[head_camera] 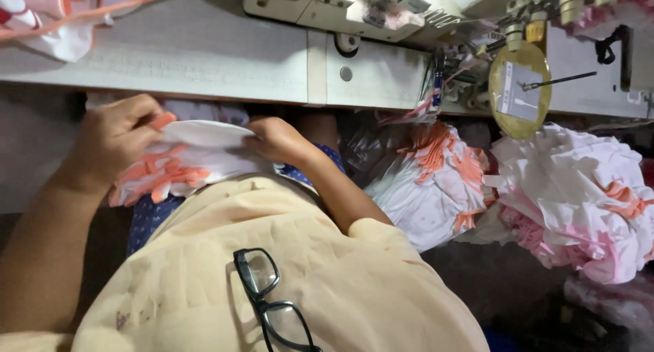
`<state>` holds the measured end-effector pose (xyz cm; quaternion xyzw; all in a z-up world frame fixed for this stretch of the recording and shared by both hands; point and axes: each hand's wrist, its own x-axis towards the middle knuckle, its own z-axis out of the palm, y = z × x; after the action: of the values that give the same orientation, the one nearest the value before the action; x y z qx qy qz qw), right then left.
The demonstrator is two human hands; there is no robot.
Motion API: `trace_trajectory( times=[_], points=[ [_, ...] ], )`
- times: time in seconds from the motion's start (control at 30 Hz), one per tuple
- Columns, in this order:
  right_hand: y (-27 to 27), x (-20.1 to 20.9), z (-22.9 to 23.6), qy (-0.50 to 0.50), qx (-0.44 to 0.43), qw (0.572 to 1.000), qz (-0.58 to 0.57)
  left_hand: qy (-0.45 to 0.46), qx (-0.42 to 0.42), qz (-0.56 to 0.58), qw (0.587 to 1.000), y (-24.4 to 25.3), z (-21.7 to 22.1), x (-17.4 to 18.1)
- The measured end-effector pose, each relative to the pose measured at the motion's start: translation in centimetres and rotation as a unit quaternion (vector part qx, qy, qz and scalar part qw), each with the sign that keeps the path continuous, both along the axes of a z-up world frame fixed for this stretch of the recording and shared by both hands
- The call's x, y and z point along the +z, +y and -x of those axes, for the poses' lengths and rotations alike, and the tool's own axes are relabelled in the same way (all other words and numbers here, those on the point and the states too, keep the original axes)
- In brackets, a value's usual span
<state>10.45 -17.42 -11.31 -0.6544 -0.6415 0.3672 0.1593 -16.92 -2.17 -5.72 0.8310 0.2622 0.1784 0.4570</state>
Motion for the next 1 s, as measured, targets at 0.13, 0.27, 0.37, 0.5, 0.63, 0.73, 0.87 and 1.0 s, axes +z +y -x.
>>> trace_trajectory(
  times=[0.13,0.27,0.37,0.5,0.63,0.73,0.87,1.0],
  points=[
    [-1.6,11.9,-3.7,0.338,0.011,0.941,-0.014,-0.059,0.068,0.227,0.970,2.1,1.6,4.3],
    [1.9,11.8,-7.7,0.426,-0.240,0.849,-0.201,-0.101,0.082,0.142,0.981,11.3,-3.4,2.5],
    [7.3,10.2,-10.2,0.579,-0.284,0.709,-0.284,-0.137,0.085,-0.073,0.984,13.6,-12.7,7.3],
    [10.1,9.1,-11.0,0.593,-0.256,0.704,-0.297,0.037,-0.045,-0.220,0.974,9.1,-22.9,13.9],
    [9.6,8.7,-9.0,0.509,-0.337,0.699,-0.371,-0.012,-0.076,0.026,0.997,6.2,-26.5,13.9],
    [8.3,8.0,-6.9,0.362,-0.487,0.689,-0.397,-0.016,-0.077,0.014,0.997,6.9,-26.6,12.7],
    [7.8,7.7,-6.5,0.265,-0.484,0.714,-0.431,-0.031,-0.107,-0.023,0.994,8.0,-26.7,11.2],
    [7.3,8.4,-6.7,0.271,-0.480,0.739,-0.388,-0.074,-0.103,-0.073,0.989,8.0,-27.6,10.1]
  ],
)
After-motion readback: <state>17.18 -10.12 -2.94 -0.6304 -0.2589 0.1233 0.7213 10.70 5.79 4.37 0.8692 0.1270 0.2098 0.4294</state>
